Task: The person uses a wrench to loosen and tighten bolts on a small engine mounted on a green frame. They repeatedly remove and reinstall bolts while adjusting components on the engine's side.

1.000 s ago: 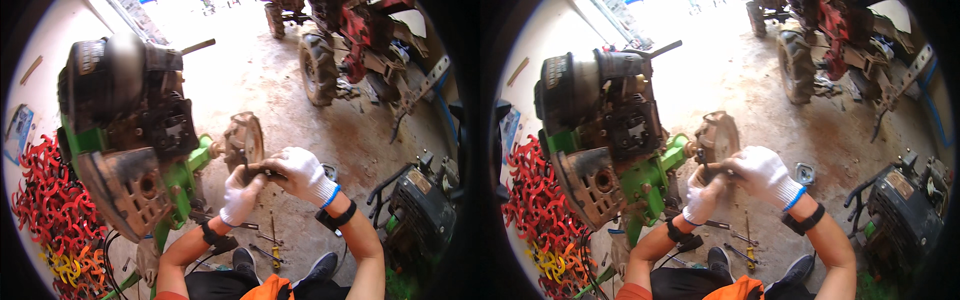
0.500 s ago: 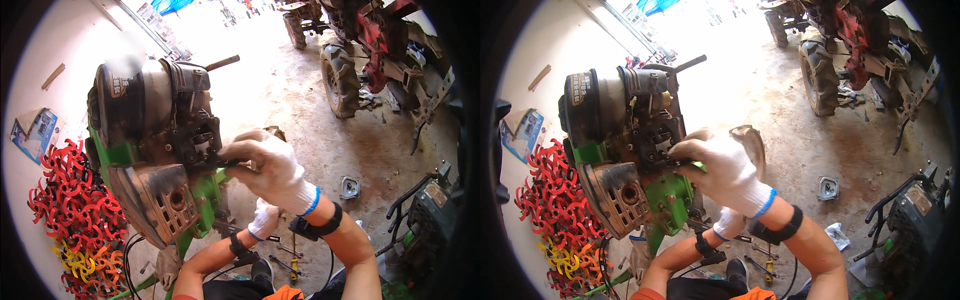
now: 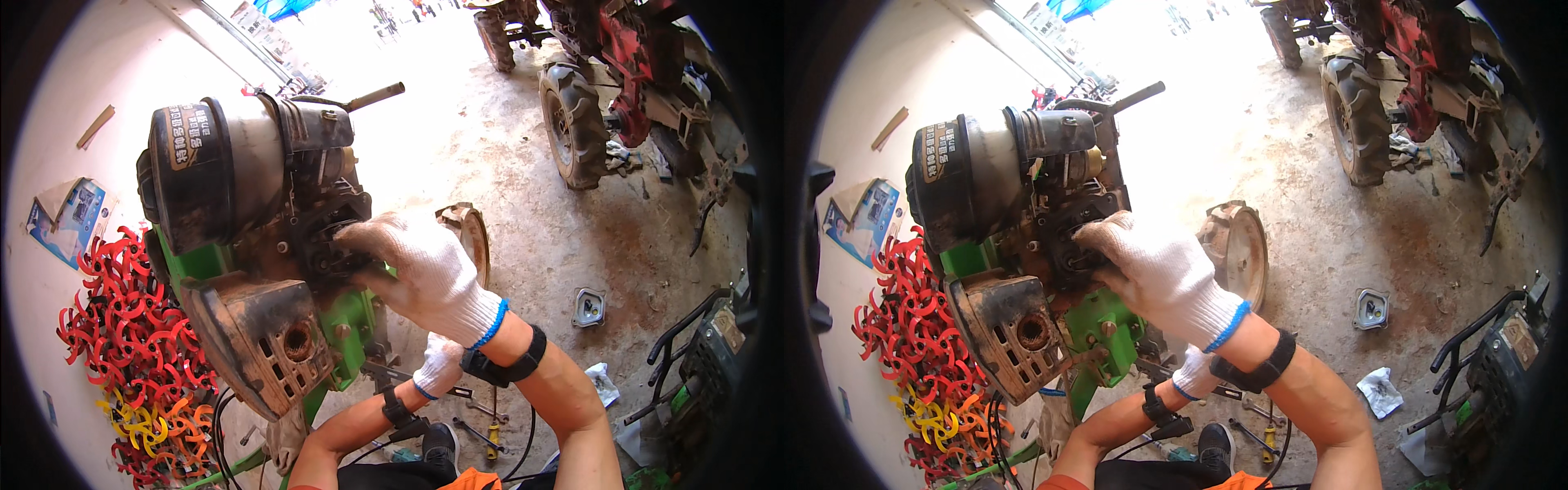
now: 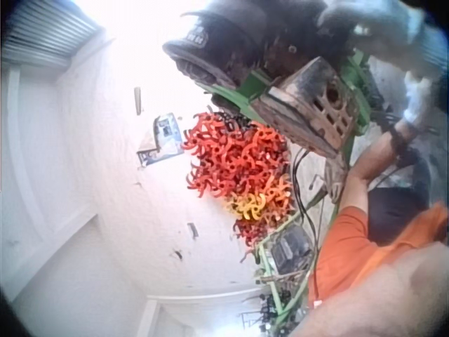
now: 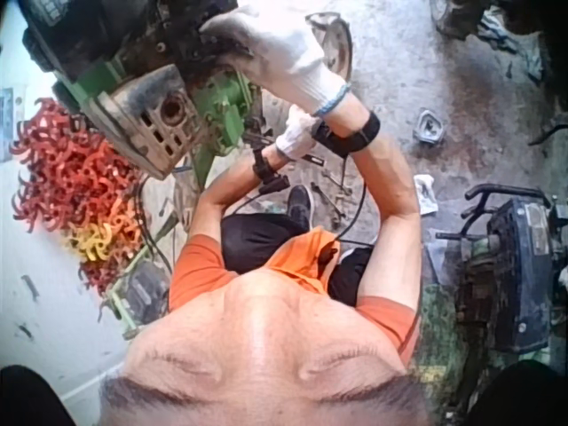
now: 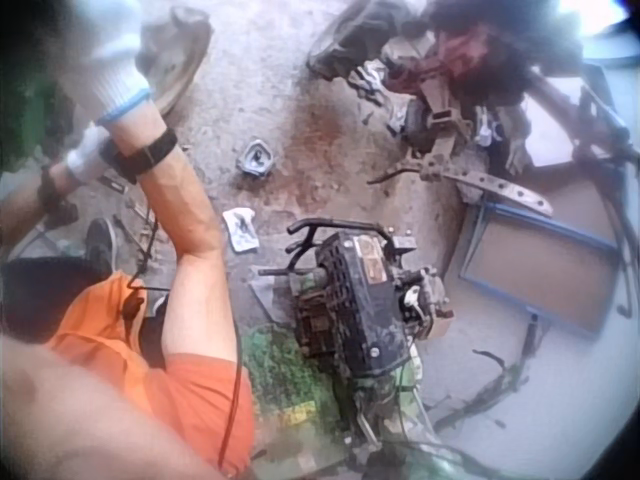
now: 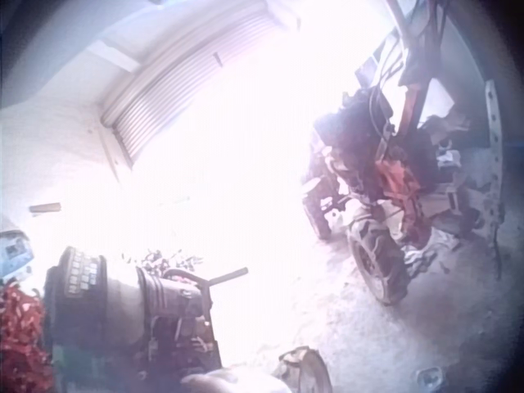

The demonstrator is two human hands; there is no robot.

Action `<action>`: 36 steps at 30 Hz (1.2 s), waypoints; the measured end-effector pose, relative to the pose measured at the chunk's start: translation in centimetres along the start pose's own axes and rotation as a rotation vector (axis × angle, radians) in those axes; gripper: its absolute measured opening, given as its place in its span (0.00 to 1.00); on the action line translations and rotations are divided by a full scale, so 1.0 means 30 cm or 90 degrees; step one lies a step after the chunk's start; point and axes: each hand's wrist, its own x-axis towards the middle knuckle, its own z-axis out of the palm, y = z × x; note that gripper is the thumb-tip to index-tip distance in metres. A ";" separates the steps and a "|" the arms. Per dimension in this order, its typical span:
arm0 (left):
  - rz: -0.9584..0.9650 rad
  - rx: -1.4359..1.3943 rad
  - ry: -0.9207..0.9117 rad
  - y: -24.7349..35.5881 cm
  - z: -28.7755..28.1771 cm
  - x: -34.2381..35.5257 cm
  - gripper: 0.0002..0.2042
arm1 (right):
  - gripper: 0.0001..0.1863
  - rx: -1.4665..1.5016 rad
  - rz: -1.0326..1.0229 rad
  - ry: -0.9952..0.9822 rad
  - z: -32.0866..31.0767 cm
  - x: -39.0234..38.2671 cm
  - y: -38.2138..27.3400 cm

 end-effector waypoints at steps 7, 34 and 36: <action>0.004 0.009 -0.006 -0.013 -0.016 -0.006 0.13 | 0.25 -0.049 0.004 -0.043 0.022 0.022 0.015; 0.070 0.059 -0.012 -0.033 -0.037 -0.002 0.16 | 0.17 -0.212 -0.135 -0.010 0.003 -0.019 0.010; 0.094 0.080 -0.010 -0.028 -0.029 0.002 0.16 | 0.18 -0.241 -0.139 -0.015 0.006 -0.018 0.017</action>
